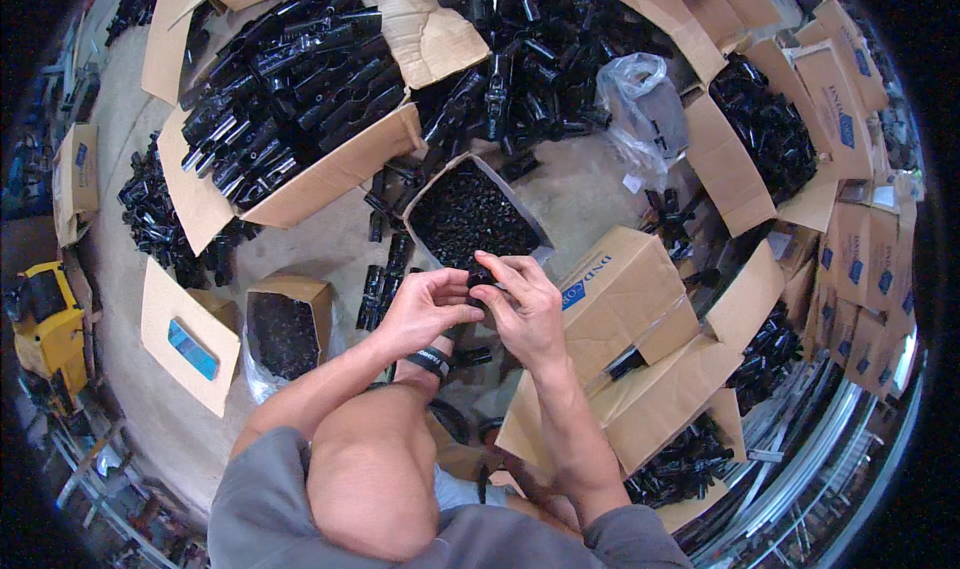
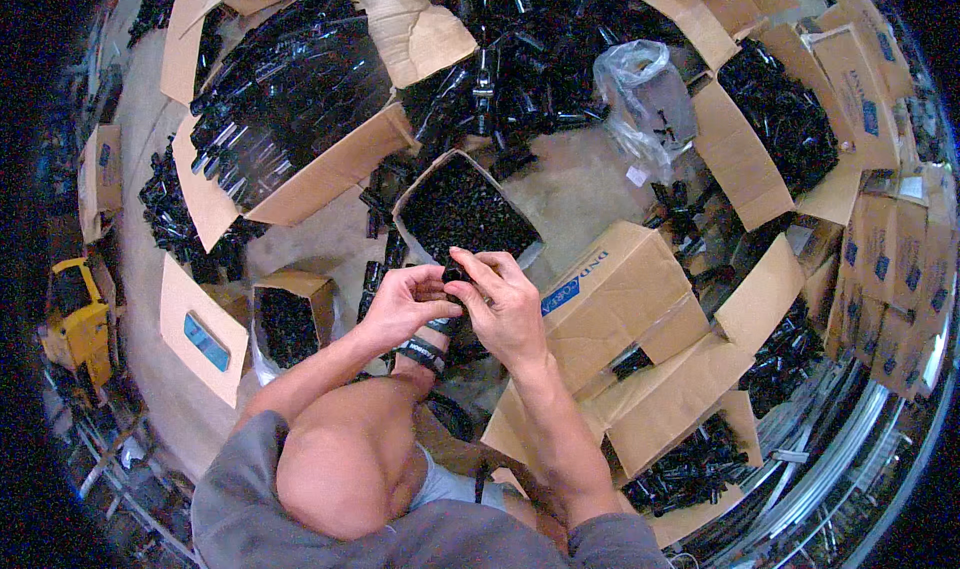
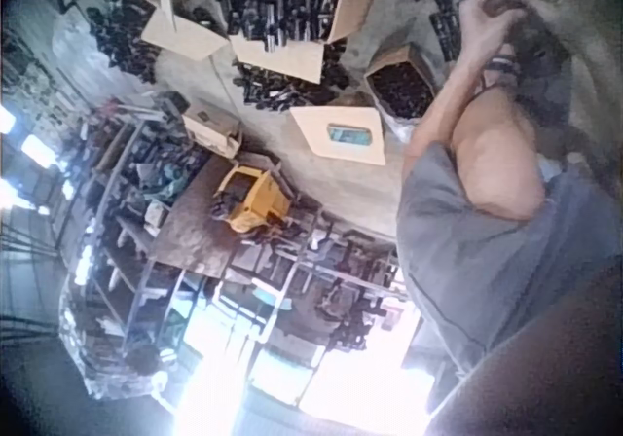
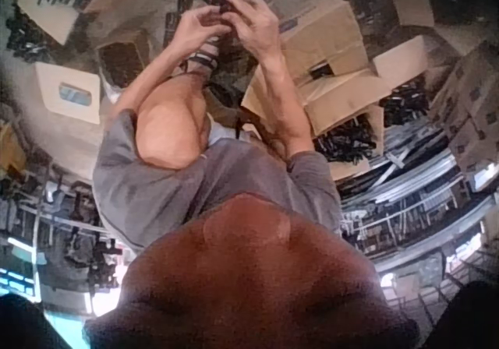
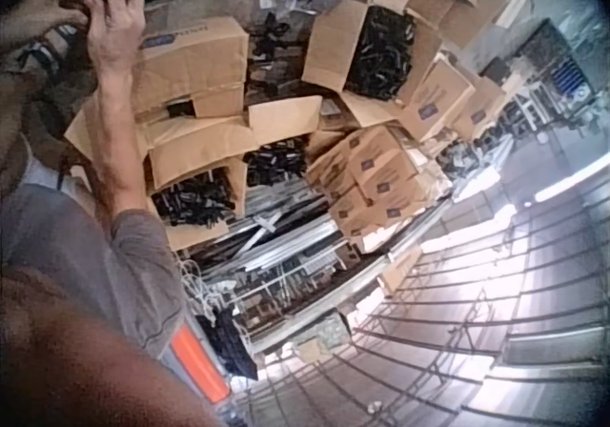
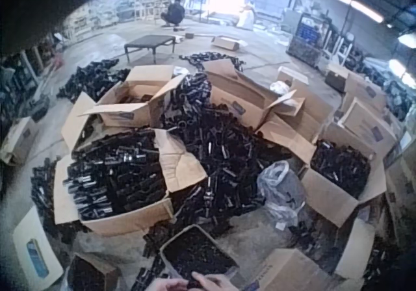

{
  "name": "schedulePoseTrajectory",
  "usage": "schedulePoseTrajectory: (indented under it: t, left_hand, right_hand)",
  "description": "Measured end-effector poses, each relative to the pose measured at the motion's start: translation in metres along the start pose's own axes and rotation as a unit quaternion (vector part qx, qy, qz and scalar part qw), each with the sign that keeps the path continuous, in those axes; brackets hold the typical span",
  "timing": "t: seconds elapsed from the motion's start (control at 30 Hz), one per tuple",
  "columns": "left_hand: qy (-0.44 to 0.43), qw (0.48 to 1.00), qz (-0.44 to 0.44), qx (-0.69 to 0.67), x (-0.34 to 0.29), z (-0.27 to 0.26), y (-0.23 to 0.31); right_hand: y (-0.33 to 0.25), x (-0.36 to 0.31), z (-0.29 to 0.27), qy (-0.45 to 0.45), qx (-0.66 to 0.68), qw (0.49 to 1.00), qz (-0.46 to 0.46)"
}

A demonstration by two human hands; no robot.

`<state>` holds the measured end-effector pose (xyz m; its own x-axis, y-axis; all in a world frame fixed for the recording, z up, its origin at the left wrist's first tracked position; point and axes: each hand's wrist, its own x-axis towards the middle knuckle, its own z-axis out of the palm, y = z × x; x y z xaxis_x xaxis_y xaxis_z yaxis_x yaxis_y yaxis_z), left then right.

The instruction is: The person sorts small black plastic components by hand, picking them from a small container and placing them into larger cardboard boxes.

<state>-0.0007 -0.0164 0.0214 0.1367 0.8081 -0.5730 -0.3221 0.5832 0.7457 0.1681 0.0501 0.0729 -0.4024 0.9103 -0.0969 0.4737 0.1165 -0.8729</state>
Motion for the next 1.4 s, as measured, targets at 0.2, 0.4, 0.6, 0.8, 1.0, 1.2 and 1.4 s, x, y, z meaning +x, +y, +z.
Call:
schedulePoseTrajectory:
  t: [0.2,0.4,0.6,0.8,1.0,1.2,1.4]
  left_hand:
    - [-0.022,0.999,-0.004,-0.043,-0.009,-0.012,0.006]
    - [0.035,0.996,0.007,-0.079,-0.01,-0.025,0.013]
    - [0.151,0.977,0.009,-0.15,-0.005,-0.053,0.004]
    - [0.154,0.978,0.0,-0.138,-0.003,-0.051,0.011]
    - [0.164,0.978,0.006,-0.13,-0.003,-0.052,0.023]
    - [0.125,0.986,0.02,-0.11,0.0,-0.058,0.016]
    - [0.096,0.993,0.032,-0.06,0.0,-0.049,0.021]
  right_hand:
    - [-0.001,0.015,-0.003,-0.079,-0.018,0.994,-0.069]
    - [0.016,0.039,0.03,-0.003,0.168,0.986,-0.008]
    - [0.069,0.072,0.087,-0.04,-0.182,0.982,-0.041]
    - [0.081,0.07,0.098,-0.02,-0.211,0.976,-0.055]
    - [0.036,0.048,0.071,0.016,0.052,0.998,-0.011]
    - [0.01,0.037,0.046,0.002,0.071,0.997,-0.037]
    - [0.013,0.036,0.045,0.0,0.134,0.989,0.058]
